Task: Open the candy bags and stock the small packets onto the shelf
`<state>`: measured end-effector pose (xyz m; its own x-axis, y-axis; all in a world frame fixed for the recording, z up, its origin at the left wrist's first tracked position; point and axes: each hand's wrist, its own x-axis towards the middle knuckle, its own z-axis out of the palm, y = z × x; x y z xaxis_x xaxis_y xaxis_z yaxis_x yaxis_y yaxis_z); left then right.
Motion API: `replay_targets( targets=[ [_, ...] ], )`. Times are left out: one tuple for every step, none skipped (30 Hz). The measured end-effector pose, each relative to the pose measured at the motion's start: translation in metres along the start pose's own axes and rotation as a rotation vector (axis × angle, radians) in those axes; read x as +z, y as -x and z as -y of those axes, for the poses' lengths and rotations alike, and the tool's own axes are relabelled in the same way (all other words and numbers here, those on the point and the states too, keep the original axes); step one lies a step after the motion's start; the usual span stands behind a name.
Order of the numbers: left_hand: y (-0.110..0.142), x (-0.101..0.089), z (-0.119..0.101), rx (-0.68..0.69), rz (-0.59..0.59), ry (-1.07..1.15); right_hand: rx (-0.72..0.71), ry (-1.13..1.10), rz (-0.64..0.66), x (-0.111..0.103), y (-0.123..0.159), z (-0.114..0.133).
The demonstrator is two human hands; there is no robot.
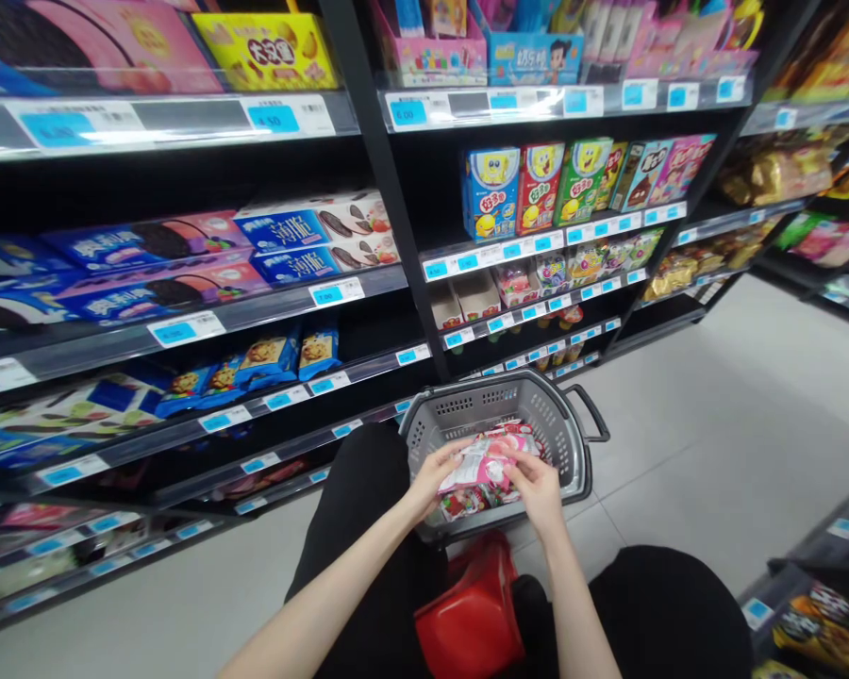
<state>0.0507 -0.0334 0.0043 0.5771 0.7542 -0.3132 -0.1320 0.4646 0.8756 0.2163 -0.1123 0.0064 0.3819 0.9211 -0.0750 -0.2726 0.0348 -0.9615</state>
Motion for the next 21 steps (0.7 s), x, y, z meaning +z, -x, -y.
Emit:
replay_targets(
  targets=[
    [0.0,-0.001,0.0,0.014,-0.003,-0.006,-0.008,0.042,0.002,-0.001,0.0,0.002],
    [0.0,-0.003,0.0,0.025,-0.005,-0.014,-0.017,0.081,-0.009,-0.002,0.0,0.004],
    [-0.001,-0.004,0.001,0.033,-0.006,-0.024,-0.029,0.116,-0.034,-0.003,0.0,0.005],
    [-0.001,-0.006,0.001,0.044,-0.009,-0.04,-0.042,0.144,-0.064,-0.004,0.0,0.006],
    [-0.002,-0.007,0.002,0.066,-0.02,-0.063,-0.055,0.17,-0.089,-0.005,0.0,0.006],
    [-0.003,-0.008,0.002,0.104,-0.044,-0.098,-0.068,0.197,-0.105,-0.006,-0.001,0.005],
    [-0.004,-0.009,0.002,0.151,-0.078,-0.149,-0.079,0.227,-0.108,-0.007,-0.002,0.003],
    [-0.004,-0.009,0.002,0.2,-0.119,-0.215,-0.088,0.256,-0.105,-0.007,-0.003,0.001],
    [-0.005,-0.01,0.001,0.242,-0.16,-0.287,-0.094,0.279,-0.104,-0.008,-0.004,-0.003],
    [-0.005,-0.01,0.0,0.27,-0.191,-0.357,-0.096,0.294,-0.112,-0.009,-0.005,-0.007],
    [-0.006,-0.01,-0.001,0.278,-0.211,-0.416,-0.092,0.297,-0.129,-0.009,-0.006,-0.011],
    [-0.006,-0.01,-0.001,0.271,-0.219,-0.461,-0.082,0.289,-0.152,-0.009,-0.007,-0.016],
    [-0.006,-0.01,-0.002,0.258,-0.222,-0.489,-0.067,0.275,-0.181,-0.009,-0.008,-0.02],
    [-0.006,-0.01,-0.003,0.247,-0.224,-0.507,-0.052,0.259,-0.208,-0.009,-0.008,-0.025],
    [-0.006,-0.009,-0.004,0.238,-0.228,-0.52,-0.036,0.246,-0.228,-0.008,-0.008,-0.029],
    [-0.006,-0.009,-0.004,0.235,-0.239,-0.534,-0.023,0.237,-0.242,-0.007,-0.009,-0.032],
    [-0.006,-0.009,-0.004,0.235,-0.255,-0.55,-0.015,0.23,-0.252,-0.007,-0.009,-0.035],
    [-0.007,-0.008,-0.005,0.239,-0.275,-0.57,-0.01,0.224,-0.256,-0.006,-0.009,-0.037],
    [-0.007,-0.008,-0.005,0.244,-0.296,-0.592,-0.008,0.218,-0.258,-0.005,-0.009,-0.038],
    [-0.007,-0.007,-0.005,0.251,-0.317,-0.614,-0.012,0.213,-0.26,-0.004,-0.01,-0.039],
    [-0.007,-0.006,-0.006,0.258,-0.333,-0.636,-0.021,0.209,-0.263,-0.003,-0.01,-0.039]
  ],
)
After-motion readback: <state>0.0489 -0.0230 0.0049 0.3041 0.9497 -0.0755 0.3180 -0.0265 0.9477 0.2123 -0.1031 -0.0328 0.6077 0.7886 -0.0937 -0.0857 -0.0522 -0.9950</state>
